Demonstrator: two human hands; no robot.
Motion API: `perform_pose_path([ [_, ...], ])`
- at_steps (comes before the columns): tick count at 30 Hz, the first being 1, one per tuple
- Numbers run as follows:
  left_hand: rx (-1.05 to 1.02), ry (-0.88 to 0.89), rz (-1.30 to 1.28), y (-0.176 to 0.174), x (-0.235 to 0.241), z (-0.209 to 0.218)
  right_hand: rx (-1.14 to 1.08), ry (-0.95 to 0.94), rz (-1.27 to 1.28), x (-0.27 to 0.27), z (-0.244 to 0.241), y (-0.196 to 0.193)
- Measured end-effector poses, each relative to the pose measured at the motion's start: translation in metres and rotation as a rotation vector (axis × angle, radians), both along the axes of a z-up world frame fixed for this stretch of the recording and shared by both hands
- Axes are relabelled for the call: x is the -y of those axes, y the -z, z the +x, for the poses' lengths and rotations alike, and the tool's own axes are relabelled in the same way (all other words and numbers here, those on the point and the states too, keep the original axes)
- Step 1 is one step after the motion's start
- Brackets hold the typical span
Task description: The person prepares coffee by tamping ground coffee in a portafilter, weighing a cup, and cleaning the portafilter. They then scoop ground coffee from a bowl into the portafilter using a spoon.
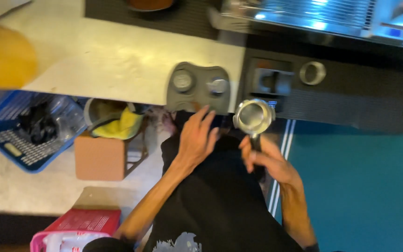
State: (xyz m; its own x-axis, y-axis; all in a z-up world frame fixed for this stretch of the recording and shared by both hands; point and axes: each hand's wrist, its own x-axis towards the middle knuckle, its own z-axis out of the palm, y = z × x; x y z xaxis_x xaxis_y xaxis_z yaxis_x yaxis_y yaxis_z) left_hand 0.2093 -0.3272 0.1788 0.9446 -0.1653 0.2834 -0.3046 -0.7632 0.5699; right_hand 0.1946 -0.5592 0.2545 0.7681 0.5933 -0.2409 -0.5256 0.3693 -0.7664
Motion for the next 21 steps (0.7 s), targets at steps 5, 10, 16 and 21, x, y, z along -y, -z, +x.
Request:
perform_pose_path([
  [5,0.113,0.187,-0.134,-0.017,0.175,0.069,0.115,0.477,-0.669,0.137,-0.018,0.024],
  [10,0.206,0.219,0.364,0.005,0.309,0.139,0.201,0.474,-1.305,0.239,-0.032,0.007],
  [16,-0.096,0.307,0.485,0.064,0.339,0.174,-0.033,0.152,-1.669,0.278,-0.021,0.027],
  [21,-0.298,0.579,-0.015,-0.037,0.31,0.123,0.041,-0.068,-1.647,0.253,0.02,0.005],
])
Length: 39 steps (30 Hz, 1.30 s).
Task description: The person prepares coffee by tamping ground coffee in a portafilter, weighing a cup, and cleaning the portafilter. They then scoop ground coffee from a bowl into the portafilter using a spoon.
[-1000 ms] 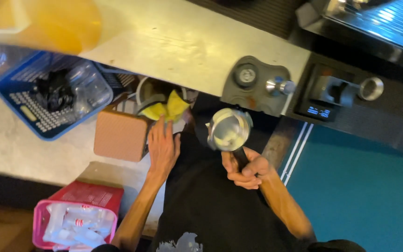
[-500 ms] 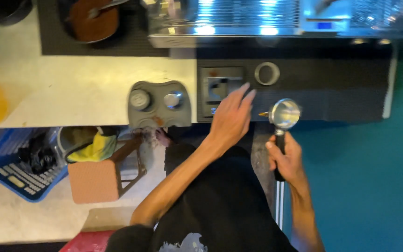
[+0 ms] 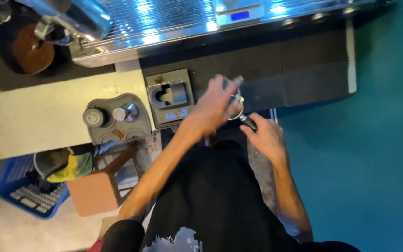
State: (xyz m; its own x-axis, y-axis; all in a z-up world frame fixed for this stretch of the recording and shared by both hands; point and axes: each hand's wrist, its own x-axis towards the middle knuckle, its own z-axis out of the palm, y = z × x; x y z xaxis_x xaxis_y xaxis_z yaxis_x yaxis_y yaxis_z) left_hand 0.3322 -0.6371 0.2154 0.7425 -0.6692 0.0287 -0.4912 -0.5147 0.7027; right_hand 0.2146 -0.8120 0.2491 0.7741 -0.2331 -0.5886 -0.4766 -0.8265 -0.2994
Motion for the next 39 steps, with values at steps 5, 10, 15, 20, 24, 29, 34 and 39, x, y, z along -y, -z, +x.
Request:
perform_pose_path([
  [5,0.604,-0.341,0.294,-0.046,-0.043,-0.037,0.102,-0.304,0.134,-0.053,0.053,-0.048],
  [10,0.671,-0.637,0.353,-0.045,-0.088,-0.022,0.16,-0.498,0.107,-0.093,0.101,-0.051],
  [15,0.452,-0.755,0.095,-0.045,-0.124,-0.02,0.255,-0.676,0.142,-0.108,0.147,-0.04],
  [20,0.077,-0.622,-0.295,-0.019,-0.163,-0.032,0.115,-0.642,0.283,-0.116,0.169,-0.05],
  [24,0.027,-0.557,-0.255,0.009,-0.166,-0.022,0.027,-0.68,0.218,-0.121,0.178,-0.039],
  [29,0.01,-0.523,-0.36,0.041,-0.159,-0.004,0.177,-0.7,0.213,-0.112,0.18,-0.017],
  [34,0.011,-0.514,-0.362,0.041,-0.16,-0.009,1.013,-0.509,0.247,-0.082,0.113,0.076],
  [39,0.032,-0.522,-0.378,0.039,-0.158,-0.024,0.798,-0.106,0.385,-0.121,0.059,0.078],
])
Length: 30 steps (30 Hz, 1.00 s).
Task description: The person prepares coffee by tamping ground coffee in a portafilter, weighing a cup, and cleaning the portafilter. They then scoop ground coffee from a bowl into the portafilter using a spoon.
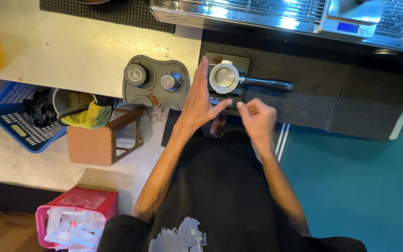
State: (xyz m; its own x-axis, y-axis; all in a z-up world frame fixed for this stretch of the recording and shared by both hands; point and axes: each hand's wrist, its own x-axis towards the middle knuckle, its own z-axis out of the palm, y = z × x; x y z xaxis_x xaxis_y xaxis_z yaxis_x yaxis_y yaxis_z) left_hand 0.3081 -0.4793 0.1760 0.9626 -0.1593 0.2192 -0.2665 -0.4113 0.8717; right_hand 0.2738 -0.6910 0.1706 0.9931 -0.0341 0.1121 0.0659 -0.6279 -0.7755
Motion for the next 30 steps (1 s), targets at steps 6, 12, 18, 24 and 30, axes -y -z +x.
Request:
perform_pose_path([
  [6,0.078,-0.185,-0.008,0.0,-0.021,-0.047,-0.371,0.057,0.224,0.012,-0.025,0.078],
  [12,0.328,-0.556,-0.022,0.002,-0.1,-0.045,-0.303,0.011,0.23,0.005,-0.033,0.012],
  [18,0.051,-0.715,-0.125,0.008,-0.213,0.037,-0.385,-0.218,0.717,-0.122,0.023,-0.06],
  [24,-0.048,-0.615,-0.082,0.037,-0.311,0.15,-0.725,-0.177,1.124,-0.288,0.17,-0.017],
  [30,-0.018,-0.59,0.229,0.116,-0.369,0.23,-0.654,0.255,0.818,-0.372,0.283,0.069],
])
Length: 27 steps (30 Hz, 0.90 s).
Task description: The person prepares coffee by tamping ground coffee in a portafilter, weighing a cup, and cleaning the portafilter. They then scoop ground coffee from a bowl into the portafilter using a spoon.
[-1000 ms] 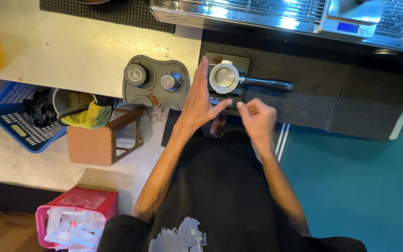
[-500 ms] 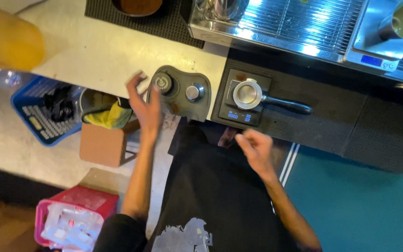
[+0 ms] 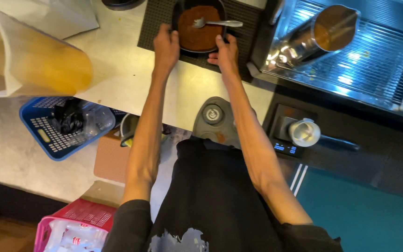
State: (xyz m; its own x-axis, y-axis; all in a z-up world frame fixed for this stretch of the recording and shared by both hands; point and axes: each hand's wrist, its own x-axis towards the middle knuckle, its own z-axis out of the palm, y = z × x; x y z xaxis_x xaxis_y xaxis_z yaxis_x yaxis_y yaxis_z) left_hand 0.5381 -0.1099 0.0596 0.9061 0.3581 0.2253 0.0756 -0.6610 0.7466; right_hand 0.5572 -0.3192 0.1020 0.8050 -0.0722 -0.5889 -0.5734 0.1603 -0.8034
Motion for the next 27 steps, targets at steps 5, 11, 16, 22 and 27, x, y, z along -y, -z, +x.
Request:
perform_pose_path([
  [5,-0.105,0.091,-0.209,-0.05,0.011,-0.02,0.07,-0.257,-0.348,-0.01,-0.014,-0.055],
  [11,-0.143,-0.174,-1.665,-0.117,0.032,-0.109,0.186,-0.552,-0.292,0.014,-0.105,-0.089],
  [16,-0.081,-0.237,-1.846,-0.076,0.08,-0.203,0.398,-0.403,-0.199,0.076,-0.179,-0.056],
  [22,-0.302,-0.364,-1.832,-0.133,0.159,-0.231,0.596,-0.08,-0.289,0.124,-0.211,-0.132],
  [27,-0.4,-0.287,-1.756,-0.138,0.214,-0.243,0.753,0.063,-0.582,0.185,-0.237,-0.169],
])
